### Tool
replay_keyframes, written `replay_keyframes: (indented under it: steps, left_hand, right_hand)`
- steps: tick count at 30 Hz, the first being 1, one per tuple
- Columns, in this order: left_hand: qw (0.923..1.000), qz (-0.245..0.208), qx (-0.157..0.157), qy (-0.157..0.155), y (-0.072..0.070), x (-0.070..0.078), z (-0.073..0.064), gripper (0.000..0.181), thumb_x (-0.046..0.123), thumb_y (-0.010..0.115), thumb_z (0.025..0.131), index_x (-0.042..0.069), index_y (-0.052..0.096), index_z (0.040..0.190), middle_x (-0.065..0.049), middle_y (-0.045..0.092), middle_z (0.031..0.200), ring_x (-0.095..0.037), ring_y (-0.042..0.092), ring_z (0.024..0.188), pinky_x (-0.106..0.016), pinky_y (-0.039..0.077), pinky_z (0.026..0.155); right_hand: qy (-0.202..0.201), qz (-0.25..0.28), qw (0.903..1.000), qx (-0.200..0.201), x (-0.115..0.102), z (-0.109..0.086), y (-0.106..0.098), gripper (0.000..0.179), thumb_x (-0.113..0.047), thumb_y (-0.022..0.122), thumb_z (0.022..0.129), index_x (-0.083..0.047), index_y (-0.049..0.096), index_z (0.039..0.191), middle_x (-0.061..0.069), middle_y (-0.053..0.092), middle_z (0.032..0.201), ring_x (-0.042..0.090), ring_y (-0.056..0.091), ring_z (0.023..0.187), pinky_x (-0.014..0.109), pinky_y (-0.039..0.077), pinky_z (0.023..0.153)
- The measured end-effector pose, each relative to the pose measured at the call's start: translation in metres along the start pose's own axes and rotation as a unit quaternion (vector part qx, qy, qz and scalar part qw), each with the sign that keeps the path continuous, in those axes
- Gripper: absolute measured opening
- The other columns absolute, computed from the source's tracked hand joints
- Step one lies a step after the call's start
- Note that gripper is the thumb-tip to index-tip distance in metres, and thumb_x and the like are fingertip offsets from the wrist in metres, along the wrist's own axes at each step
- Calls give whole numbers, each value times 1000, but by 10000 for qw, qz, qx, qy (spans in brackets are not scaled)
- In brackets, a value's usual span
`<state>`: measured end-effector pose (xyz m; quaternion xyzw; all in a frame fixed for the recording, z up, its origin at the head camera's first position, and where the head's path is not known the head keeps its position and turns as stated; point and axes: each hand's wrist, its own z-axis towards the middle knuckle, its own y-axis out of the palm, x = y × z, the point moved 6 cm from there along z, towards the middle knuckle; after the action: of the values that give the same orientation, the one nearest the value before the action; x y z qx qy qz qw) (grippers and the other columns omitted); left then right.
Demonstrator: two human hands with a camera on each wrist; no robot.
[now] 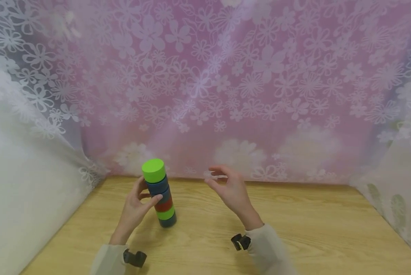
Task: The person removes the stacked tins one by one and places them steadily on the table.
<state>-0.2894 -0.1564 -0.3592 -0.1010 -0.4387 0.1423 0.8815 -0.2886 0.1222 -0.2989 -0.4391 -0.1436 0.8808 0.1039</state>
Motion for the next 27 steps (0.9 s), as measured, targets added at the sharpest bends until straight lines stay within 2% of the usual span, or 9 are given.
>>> replay_keyframes:
  steps: [4, 8, 18, 23, 27]
  left_hand:
    - [10000, 5, -5, -40, -1, 0, 1, 70, 6, 80, 89, 5, 45, 149, -15, 61, 130, -31, 59, 115, -49, 54, 88]
    - [10000, 0, 9, -74, 0, -1, 1, 68, 6, 79, 90, 4, 45, 149, -15, 61, 129, -31, 60, 115, -46, 55, 88]
    - [10000, 11, 64, -74, -1, -1, -1, 65, 6, 78, 90, 4, 46, 147, -16, 62, 127, -32, 60, 114, -58, 54, 87]
    - [9999, 23, 68, -87, -1, -3, -1, 65, 7, 78, 91, 5, 46, 147, -15, 62, 127, -31, 60, 114, -56, 54, 87]
    - [9999, 32, 77, -58, -1, -2, -1, 65, 7, 78, 91, 4, 46, 147, -15, 62, 127, -31, 60, 113, -53, 54, 87]
  right_hand:
    - [-1, 33, 10000, -29, -1, 2, 9, 30, -5, 73, 94, -1, 70, 123, 14, 69, 120, 36, 65, 109, 50, 55, 91]
    - [21, 92, 9999, -42, -2, 4, 15, 30, -6, 73, 94, -1, 70, 123, 16, 68, 120, 35, 64, 110, 52, 54, 92]
    - [99, 192, 9997, -115, -7, 13, 29, 31, -4, 74, 92, -1, 70, 123, 16, 68, 120, 33, 64, 110, 54, 53, 94]
    - [185, 236, 9994, -182, -13, 16, 35, 33, -4, 75, 91, -2, 69, 123, 15, 68, 118, 35, 64, 111, 52, 54, 94]
    - [108, 249, 9993, -237, -19, 19, 42, 34, -5, 76, 91, -2, 69, 124, 14, 68, 118, 34, 64, 110, 53, 54, 93]
